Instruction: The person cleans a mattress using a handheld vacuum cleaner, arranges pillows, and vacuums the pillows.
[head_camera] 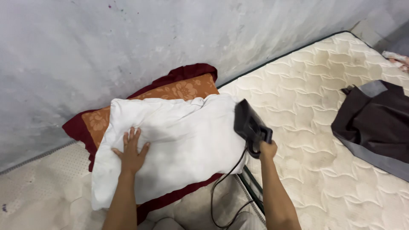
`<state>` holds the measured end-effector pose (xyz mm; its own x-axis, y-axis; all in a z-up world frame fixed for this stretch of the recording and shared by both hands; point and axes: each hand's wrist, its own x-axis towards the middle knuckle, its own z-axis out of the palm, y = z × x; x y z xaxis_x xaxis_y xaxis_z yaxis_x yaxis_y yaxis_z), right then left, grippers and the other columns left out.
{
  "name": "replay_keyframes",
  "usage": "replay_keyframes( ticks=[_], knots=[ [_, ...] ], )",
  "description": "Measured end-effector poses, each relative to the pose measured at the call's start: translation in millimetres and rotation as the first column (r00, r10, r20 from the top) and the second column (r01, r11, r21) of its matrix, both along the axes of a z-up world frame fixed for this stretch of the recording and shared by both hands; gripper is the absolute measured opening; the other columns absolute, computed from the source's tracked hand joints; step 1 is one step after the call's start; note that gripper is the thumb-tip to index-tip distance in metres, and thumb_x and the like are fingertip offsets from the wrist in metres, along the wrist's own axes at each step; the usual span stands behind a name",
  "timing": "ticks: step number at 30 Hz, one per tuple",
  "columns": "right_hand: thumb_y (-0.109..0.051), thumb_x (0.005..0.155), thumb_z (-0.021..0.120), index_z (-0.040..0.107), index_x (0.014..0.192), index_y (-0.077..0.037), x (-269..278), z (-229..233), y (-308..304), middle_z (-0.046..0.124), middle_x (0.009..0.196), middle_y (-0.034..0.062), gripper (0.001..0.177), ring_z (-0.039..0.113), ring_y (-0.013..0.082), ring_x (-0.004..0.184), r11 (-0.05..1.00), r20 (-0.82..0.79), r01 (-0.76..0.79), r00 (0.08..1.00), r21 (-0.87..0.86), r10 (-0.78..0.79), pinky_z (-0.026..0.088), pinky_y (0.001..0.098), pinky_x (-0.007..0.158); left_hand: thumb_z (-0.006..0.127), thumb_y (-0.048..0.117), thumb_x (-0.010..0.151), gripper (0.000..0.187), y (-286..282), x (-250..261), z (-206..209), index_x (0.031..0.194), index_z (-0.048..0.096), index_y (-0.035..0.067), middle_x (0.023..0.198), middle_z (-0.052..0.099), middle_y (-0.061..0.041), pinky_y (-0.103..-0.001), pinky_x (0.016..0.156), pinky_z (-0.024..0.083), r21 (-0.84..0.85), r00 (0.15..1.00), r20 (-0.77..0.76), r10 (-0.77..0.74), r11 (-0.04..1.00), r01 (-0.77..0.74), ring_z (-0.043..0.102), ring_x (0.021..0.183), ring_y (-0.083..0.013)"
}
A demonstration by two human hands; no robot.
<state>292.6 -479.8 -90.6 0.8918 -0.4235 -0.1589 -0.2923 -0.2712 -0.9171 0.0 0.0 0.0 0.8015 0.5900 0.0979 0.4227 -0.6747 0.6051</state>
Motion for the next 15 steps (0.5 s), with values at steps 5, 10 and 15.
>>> replay_keyframes(
  ticks=[5, 10, 15],
  knots=[
    [0.004, 0.084, 0.060, 0.056, 0.095, 0.000, -58, 1, -77, 0.057, 0.069, 0.0090, 0.012, 0.053, 0.0205, 0.056, 0.852, -0.055, 0.011, 0.998, 0.523, 0.021, 0.043, 0.0379, 0.051, 0.060, 0.047, 0.092, 0.072, 0, 0, 2, 0.157, 0.038, 0.026, 0.170, 0.022, -0.001, -0.080, 0.109, -0.012, 0.062, 1.000, -0.025, 0.012, 0.998, -0.010, 0.012, 0.158, -0.0272],
    [0.003, 0.086, 0.060, 0.053, 0.084, -0.010, -134, -1, -139, 0.043, 0.061, -0.0002, 0.014, 0.041, 0.0123, 0.048, 0.540, -0.066, -0.014, 0.990, 0.841, 0.128, 0.042, 0.0295, 0.050, 0.059, 0.044, 0.094, 0.070, -31, 4, 7, 0.157, 0.041, 0.019, 0.171, 0.031, -0.006, -0.083, 0.105, -0.008, 0.396, 0.995, 0.007, 0.102, 0.913, -0.097, 0.022, 0.157, -0.0305],
    [0.000, 0.091, 0.055, 0.050, 0.077, -0.009, -185, -17, -153, 0.044, 0.061, -0.0029, 0.018, 0.043, 0.0068, 0.050, -0.088, -0.042, 0.052, 0.993, 0.995, 0.110, 0.040, 0.0199, 0.047, 0.054, 0.035, 0.102, 0.051, -137, 32, -5, 0.143, 0.056, 0.005, 0.161, 0.045, -0.010, -0.082, 0.113, -0.001, 0.477, 0.945, 0.286, -0.161, 0.879, 0.005, 0.031, 0.159, -0.0295]
  ],
)
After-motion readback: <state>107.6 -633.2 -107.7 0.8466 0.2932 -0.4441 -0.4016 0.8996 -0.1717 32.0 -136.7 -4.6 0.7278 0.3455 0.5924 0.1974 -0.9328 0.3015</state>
